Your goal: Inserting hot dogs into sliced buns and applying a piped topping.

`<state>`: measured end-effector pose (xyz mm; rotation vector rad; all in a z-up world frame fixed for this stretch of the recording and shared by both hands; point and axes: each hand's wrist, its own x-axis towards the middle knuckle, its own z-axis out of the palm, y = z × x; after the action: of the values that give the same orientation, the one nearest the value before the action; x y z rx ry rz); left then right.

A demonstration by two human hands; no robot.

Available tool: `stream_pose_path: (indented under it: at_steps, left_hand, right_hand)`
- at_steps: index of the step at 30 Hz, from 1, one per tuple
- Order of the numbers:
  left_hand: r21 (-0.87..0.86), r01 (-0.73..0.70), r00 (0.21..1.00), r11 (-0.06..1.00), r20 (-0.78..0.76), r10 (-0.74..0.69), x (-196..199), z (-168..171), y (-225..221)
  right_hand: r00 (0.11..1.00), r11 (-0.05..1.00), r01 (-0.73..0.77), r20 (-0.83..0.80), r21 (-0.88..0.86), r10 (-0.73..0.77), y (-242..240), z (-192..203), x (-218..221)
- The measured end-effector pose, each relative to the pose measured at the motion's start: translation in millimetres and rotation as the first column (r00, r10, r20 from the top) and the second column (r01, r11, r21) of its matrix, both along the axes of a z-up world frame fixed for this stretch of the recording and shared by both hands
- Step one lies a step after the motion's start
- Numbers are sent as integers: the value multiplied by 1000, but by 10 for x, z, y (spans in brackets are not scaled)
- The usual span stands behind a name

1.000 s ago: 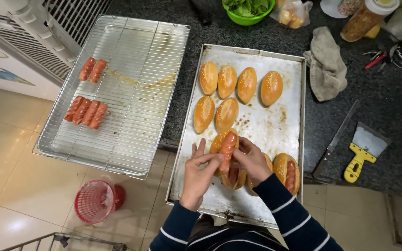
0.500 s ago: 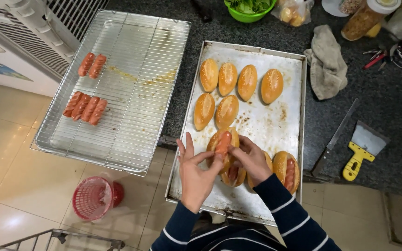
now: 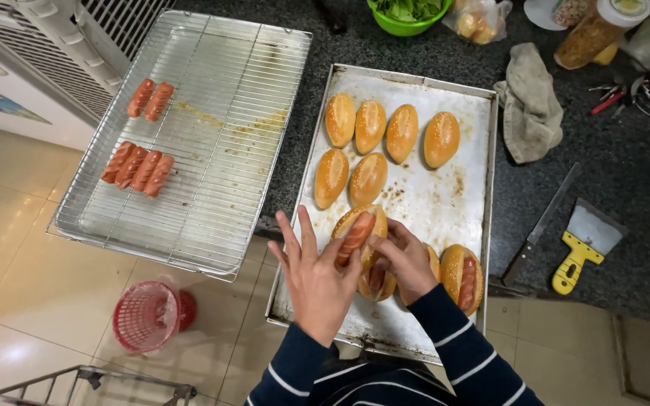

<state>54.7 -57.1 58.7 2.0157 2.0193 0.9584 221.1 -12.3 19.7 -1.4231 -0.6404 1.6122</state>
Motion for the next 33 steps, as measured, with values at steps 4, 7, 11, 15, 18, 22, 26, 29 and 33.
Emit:
stream_pose_path:
  at_steps: [4,7,11,15,18,22,26,29,33]
  left_hand:
    - [52,39,999,998,11,-40,-72,30,-15]
    - [-63,34,954,997,299,-13,-198,-27,52]
    - [-451,125,573,884,760,307,-385,-230,110]
    - [-539,211,345,815,821,454,-483,-266,44]
    - [-573,199,403,795,788,467,-553,-577,-13]
    - [-579,185,451,794,768,455,-649,-992,-14]
    - [-641,250,522,726,720,456,-655,-1004,-23]
    - [-662,266,611,701,678,408,-736,-977,-19]
    - [-708,226,793,669,532,295,-987,-835,6]
  right_hand:
    - [1000,999,-17,11,-52,18,47,169,-4]
    - [997,992,11,-77,-124,-21,111,121,48]
    - [993,994,-104,-47,20,104,190,-243,111]
    - [846,909,-416,365,-1,388,400,-432,71]
    - [480,788,-613,765,-57,429,415,-422,22]
    - [153,709,-650,868,-272,473,393,-328,-117]
    - [57,646,-658,830,-387,555,403,-557,-124]
    - [73,632,-669,812,-391,579,457,-544,-73]
    - [480,858,-483,766,-175,427,860,-803,125]
